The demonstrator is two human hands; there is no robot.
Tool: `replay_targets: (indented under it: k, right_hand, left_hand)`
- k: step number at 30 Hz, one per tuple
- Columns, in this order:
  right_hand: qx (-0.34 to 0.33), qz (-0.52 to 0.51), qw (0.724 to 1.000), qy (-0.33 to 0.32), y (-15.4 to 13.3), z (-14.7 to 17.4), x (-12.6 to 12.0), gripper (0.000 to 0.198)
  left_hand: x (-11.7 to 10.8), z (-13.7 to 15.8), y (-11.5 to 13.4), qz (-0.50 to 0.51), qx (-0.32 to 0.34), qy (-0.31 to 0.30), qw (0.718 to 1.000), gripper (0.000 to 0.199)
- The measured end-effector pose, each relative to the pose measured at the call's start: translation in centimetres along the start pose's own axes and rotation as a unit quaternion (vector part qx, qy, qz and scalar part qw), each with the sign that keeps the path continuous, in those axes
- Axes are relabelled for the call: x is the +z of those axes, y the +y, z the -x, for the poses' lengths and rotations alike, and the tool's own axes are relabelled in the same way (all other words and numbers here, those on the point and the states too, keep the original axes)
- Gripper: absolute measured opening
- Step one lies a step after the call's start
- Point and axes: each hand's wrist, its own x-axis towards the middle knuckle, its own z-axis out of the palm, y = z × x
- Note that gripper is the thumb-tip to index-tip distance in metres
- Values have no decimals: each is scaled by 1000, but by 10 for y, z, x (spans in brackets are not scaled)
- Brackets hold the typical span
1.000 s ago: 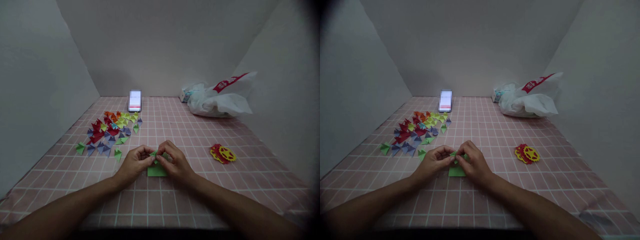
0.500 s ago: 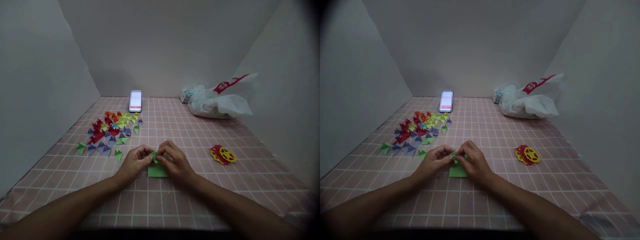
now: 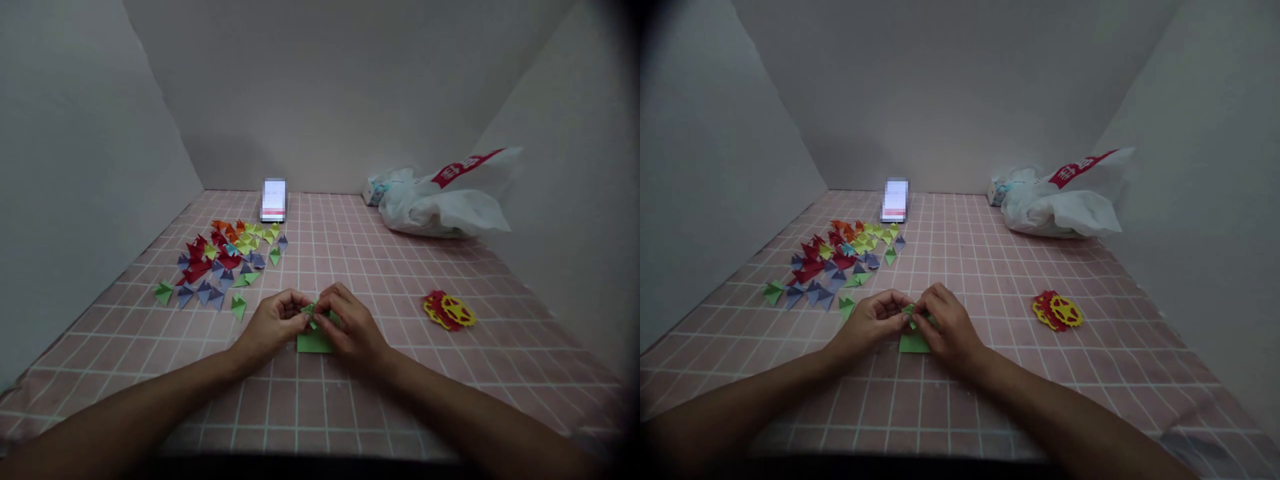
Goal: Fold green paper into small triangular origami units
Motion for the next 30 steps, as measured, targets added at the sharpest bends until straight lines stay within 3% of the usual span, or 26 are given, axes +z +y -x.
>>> replay_targets:
  k: [30]
  right_hand:
    - [43, -35, 998, 12, -5, 2, 1, 14]
  left_hand:
    - [1, 2, -2, -4, 18, -7, 1000, 20]
